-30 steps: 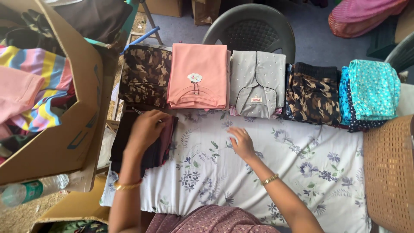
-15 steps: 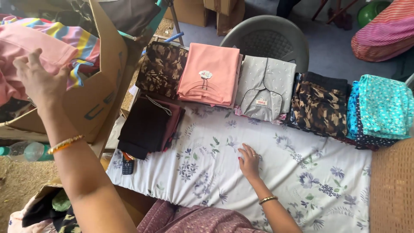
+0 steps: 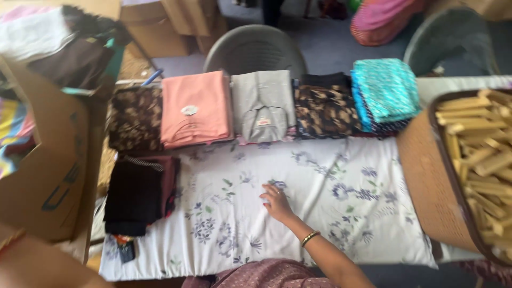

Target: The person is folding various pieces of clothing including t-shirts and placing them on a table in a retail or storage setting.

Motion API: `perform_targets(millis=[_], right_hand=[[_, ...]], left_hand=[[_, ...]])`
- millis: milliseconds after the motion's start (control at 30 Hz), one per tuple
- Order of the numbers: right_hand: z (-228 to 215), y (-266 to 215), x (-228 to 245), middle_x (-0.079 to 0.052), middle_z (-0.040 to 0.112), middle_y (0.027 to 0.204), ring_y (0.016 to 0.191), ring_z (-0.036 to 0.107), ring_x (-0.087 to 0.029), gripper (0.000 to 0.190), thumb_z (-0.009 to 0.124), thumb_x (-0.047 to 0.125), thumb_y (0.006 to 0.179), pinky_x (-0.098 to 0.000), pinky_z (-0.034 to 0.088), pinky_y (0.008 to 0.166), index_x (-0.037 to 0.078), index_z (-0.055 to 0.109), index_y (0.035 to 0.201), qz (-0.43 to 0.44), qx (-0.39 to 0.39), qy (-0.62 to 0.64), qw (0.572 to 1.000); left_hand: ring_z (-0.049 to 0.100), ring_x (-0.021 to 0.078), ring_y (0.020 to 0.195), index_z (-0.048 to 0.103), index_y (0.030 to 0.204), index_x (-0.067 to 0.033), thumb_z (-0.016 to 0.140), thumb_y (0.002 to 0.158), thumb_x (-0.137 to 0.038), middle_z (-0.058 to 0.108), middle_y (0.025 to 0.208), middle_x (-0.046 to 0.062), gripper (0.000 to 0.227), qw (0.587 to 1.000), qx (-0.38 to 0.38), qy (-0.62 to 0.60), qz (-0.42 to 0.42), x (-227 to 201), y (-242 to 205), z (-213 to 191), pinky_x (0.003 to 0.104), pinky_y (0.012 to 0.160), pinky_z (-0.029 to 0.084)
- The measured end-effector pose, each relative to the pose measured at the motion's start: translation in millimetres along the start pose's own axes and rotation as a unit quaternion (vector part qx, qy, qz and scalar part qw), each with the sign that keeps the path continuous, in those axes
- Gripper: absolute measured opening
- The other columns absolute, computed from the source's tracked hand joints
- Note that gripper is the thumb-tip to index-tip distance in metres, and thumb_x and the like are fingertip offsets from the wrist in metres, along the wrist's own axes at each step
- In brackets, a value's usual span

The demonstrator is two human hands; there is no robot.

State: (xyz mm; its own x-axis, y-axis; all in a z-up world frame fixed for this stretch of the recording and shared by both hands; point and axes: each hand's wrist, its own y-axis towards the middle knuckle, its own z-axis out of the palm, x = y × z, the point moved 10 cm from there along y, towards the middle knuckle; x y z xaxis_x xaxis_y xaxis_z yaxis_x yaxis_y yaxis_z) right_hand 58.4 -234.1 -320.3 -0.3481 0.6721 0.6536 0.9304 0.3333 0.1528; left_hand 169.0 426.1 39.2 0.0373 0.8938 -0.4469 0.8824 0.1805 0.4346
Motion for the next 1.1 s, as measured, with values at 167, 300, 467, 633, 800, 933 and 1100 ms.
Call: perform_targets(millis=[167,300,467,633,800,933,1100], right_hand=[[-3,-36,-9,-0.008,0.061,0.141,0.134,0.052,-0.031,0.039,0.076,0.004,0.078,-0.0431,0.043,0.113,0.013,0.07,0.116,0.009,0.072,0.072,0.995],[-35,-48,3,-0.006,0.059,0.141,0.132,0.054,-0.028,0.05,0.074,0.008,0.083,-0.0397,0.047,0.11,0.015,0.061,0.132,0.086,0.122,0.148,0.978],[-133,-43,86,-0.016,0.038,0.158,0.141,0.044,-0.031,0.097,0.084,0.016,0.077,-0.0426,0.037,0.118,0.009,0.032,0.158,-0.043,0.035,0.304,0.951],[-178,-51,79,-0.018,0.037,0.153,0.144,0.039,-0.032,0.091,0.083,0.022,0.083,-0.044,0.034,0.119,0.002,0.031,0.155,-0.065,-0.09,0.267,0.957],[-235,-65,1,-0.009,0.05,0.133,0.131,0.052,-0.021,0.064,0.076,0.028,0.097,-0.0314,0.048,0.107,0.0,0.042,0.143,0.027,-0.206,0.399,0.893],[-287,-54,2,-0.007,0.063,0.123,0.115,0.061,-0.017,0.051,0.069,0.037,0.098,-0.0276,0.053,0.094,0.004,0.053,0.134,-0.01,-0.107,0.291,0.951],[-333,-45,-15,-0.006,0.075,0.112,0.099,0.071,-0.014,0.046,0.062,0.046,0.099,-0.0237,0.058,0.082,0.009,0.065,0.125,-0.052,0.008,0.2,0.978]], left_hand=[[0.062,0.0342,0.105,0.062,0.119,0.0017,0.078,0.086,-0.023,0.064,0.114,0.017,0.044,0.984,0.096,-0.123,0.088,-76,-69,46,0.043,0.09,0.048],[0.061,0.0321,0.109,0.06,0.122,0.0033,0.074,0.087,-0.019,0.063,0.117,0.016,0.045,0.955,0.166,-0.21,0.127,-212,-141,84,0.042,0.094,0.046],[0.06,0.0296,0.114,0.058,0.126,0.0053,0.07,0.087,-0.014,0.063,0.121,0.014,0.045,0.903,0.252,-0.316,0.149,-468,-205,160,0.039,0.099,0.044],[0.053,0.0267,0.105,0.06,0.106,-0.0008,0.061,0.099,-0.019,0.056,0.106,0.012,0.019,0.824,0.296,-0.44,0.199,-628,-239,244,0.037,0.096,0.043],[0.052,0.0175,0.097,0.056,0.101,-0.0036,0.055,0.108,-0.029,0.056,0.099,0.004,0.027,0.761,0.308,-0.56,0.112,-658,-258,280,0.031,0.092,0.044],[0.05,0.0096,0.083,0.055,0.099,-0.0063,0.051,0.111,-0.032,0.054,0.093,0.0,0.029,0.711,0.317,-0.627,0.021,-650,-255,298,0.025,0.076,0.044],[0.055,0.0103,0.079,0.054,0.1,-0.0062,0.051,0.111,-0.027,0.059,0.092,0.003,0.024,0.677,0.252,-0.692,0.011,-620,-224,279,0.025,0.072,0.045]])
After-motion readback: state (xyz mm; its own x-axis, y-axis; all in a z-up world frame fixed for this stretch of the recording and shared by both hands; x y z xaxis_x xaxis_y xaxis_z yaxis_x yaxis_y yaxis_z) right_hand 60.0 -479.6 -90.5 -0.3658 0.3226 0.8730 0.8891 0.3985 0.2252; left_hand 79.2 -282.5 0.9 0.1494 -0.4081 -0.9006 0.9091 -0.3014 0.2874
